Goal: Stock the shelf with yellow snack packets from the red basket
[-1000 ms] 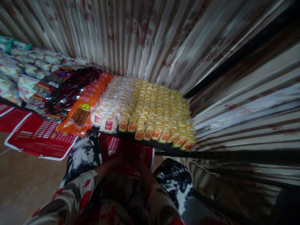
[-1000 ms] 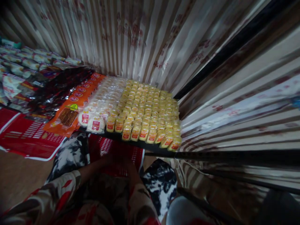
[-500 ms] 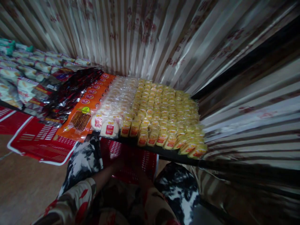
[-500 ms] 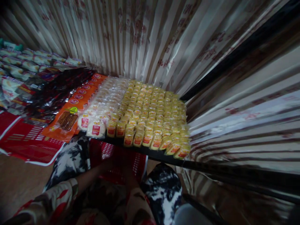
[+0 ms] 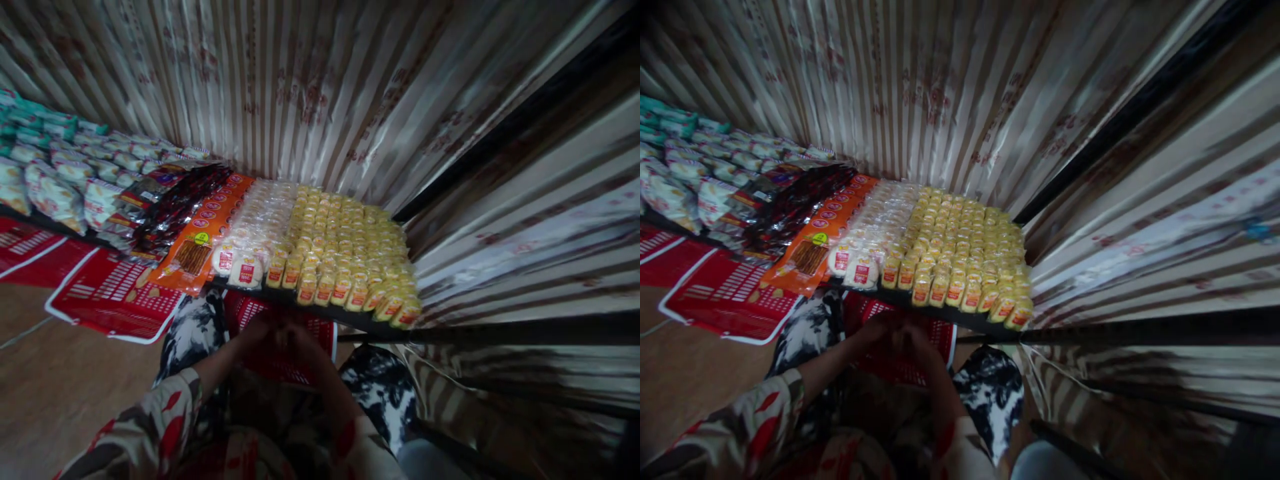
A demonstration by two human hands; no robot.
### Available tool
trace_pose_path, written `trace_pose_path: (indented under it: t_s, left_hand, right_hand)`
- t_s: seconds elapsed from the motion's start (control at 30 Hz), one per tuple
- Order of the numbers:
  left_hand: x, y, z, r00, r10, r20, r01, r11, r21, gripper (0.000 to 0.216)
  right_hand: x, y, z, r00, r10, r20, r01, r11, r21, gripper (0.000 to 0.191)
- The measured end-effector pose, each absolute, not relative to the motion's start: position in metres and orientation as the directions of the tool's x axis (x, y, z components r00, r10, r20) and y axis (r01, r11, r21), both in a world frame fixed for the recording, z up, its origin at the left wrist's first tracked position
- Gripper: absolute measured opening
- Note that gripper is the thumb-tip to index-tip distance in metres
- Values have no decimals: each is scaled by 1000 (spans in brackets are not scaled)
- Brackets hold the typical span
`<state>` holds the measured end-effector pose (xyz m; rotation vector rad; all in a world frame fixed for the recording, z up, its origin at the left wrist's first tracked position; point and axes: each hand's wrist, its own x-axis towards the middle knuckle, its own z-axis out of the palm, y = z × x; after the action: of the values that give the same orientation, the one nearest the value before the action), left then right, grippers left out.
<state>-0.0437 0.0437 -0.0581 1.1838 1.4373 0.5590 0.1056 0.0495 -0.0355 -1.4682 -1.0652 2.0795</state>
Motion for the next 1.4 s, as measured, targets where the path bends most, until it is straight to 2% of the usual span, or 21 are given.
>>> trace_pose_path:
  t_s: [0.23, 0.4, 0.63, 0.87, 1.03, 1.2, 1.4]
  left_hand:
    - [-45, 24, -22, 173, 865, -471, 124, 456, 882, 27]
    - [-38, 15, -8, 109, 865, -490, 46, 488, 872, 27]
    - [-18, 2, 8, 66, 888, -456, 9, 456, 890, 24]
    - [-1, 3, 32, 150, 928, -342, 81, 333, 939, 24]
    - [17, 8, 49, 275, 946, -170, 262, 96, 960, 27]
    - [36, 13, 56, 263, 960, -97, 425, -25, 905, 22]
    - [34, 9, 56, 103, 995, 16, 435, -60, 899, 24]
  right_hand:
    - [132, 32, 2, -408, 690, -598, -32, -665, -746, 32]
    - [142, 24, 13, -281, 756, -592, -116, -638, -761, 40]
    - [144, 7, 10, -101, 909, -403, -169, -415, -894, 55]
    - [153, -7, 28, 29, 958, -286, -206, -274, -939, 47]
    - [172, -6, 48, 93, 973, -211, -168, -193, -967, 45]
    - [186, -2, 58, 183, 970, -161, -131, -138, -982, 42]
    - [175, 4, 54, 148, 985, -85, -91, -72, -993, 44]
